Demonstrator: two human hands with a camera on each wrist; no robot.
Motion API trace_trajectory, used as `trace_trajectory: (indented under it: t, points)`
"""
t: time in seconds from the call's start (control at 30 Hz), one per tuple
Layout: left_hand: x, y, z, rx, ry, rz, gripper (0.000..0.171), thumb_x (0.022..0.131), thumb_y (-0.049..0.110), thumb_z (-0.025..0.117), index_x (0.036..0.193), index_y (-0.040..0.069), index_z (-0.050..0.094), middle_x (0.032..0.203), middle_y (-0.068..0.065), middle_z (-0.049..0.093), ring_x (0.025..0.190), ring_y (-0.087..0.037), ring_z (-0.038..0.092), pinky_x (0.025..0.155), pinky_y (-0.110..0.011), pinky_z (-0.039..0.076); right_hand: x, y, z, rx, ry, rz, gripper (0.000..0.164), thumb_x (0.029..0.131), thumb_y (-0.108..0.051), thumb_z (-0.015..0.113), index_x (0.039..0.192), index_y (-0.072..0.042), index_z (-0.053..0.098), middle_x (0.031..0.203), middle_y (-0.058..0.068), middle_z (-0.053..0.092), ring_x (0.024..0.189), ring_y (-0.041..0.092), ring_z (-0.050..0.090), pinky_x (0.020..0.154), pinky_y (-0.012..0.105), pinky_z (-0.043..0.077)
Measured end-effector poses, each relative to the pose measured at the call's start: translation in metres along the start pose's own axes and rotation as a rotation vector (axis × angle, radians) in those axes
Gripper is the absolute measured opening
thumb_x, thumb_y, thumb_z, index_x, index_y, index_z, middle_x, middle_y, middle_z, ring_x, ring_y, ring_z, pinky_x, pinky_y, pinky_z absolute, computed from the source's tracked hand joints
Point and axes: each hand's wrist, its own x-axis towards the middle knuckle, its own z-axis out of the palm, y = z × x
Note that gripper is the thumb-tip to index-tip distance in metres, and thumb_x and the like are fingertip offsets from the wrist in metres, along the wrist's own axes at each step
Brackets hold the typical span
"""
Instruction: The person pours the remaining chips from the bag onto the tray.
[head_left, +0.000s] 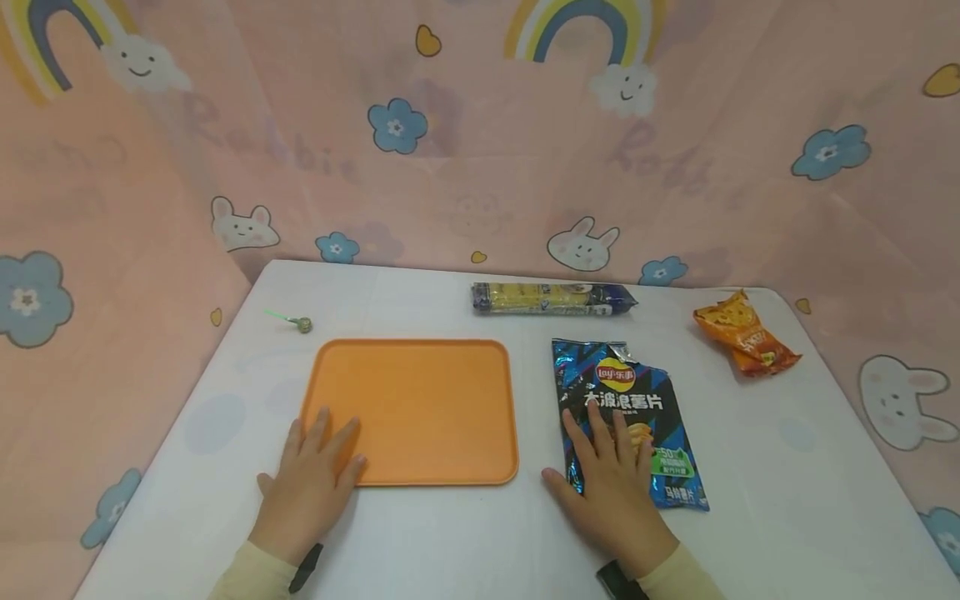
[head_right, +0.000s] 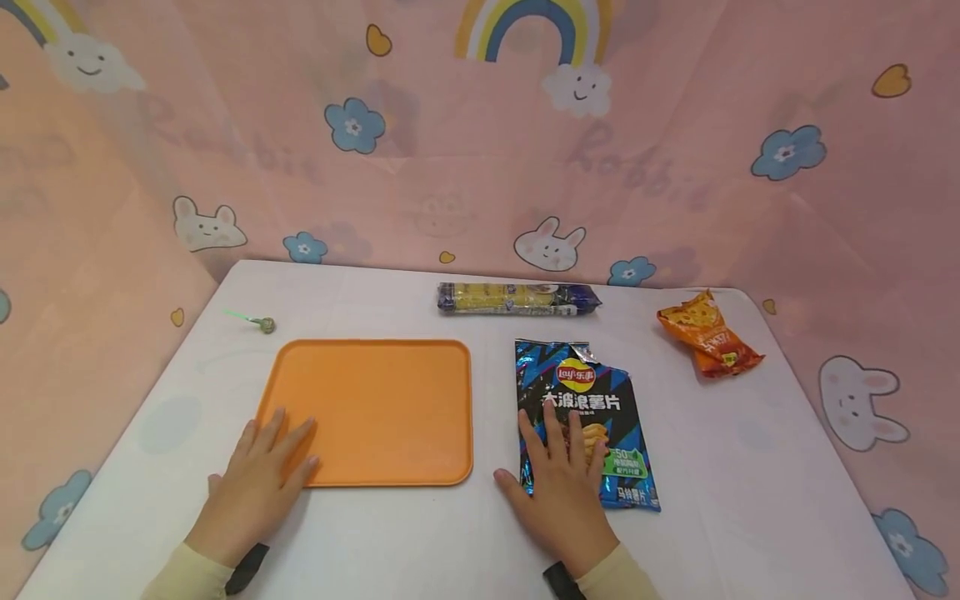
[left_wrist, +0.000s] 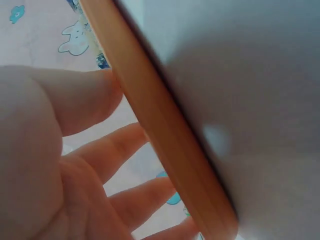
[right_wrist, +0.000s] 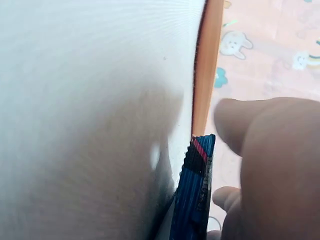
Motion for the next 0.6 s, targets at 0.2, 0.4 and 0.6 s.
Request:
trace_trajectory:
  t: [0.2,0.4,0.6]
  points:
    - [-0.0002,-0.0030,-0.0010,-0.003,-0.026,0.027,0.060,0.108,0.042,0.060,0.159,0.012,0.050,0.168,-0.029,0.025,0.153,-0.061,0.009,0.081,-0.097,0.018,0.0016,0.0030,0.0035,0.001,-0.026,-0.007,0.098,0.091,-0.065,0.075,0.168,-0.018,0.035,0.176,0.020,0.006,0.158,0.050,-0.012,0.112,0.077,-0.020]
    - [0.0050,-0.0022,-0.0018,0.009,-0.036,0.029,0.061,0.106,0.041,0.065,0.158,0.011,0.052,0.165,-0.031,0.030,0.151,-0.061,0.018,0.076,-0.098,0.020,0.0023,0.0045,0.0037,-0.004,-0.051,-0.015,0.106,0.085,-0.065,0.081,0.168,-0.017,0.035,0.176,0.021,0.006,0.157,0.052,-0.013,0.112,0.077,-0.019]
    - [0.0087,-0.0015,-0.0015,0.014,-0.050,0.013,0.062,0.105,0.039,0.068,0.158,0.012,0.052,0.165,-0.031,0.031,0.151,-0.061,0.019,0.075,-0.098,0.022,0.0036,0.0057,0.0039,-0.012,-0.068,-0.008,0.101,0.089,-0.061,0.079,0.168,-0.017,0.034,0.176,0.021,0.007,0.157,0.053,-0.010,0.113,0.080,-0.010]
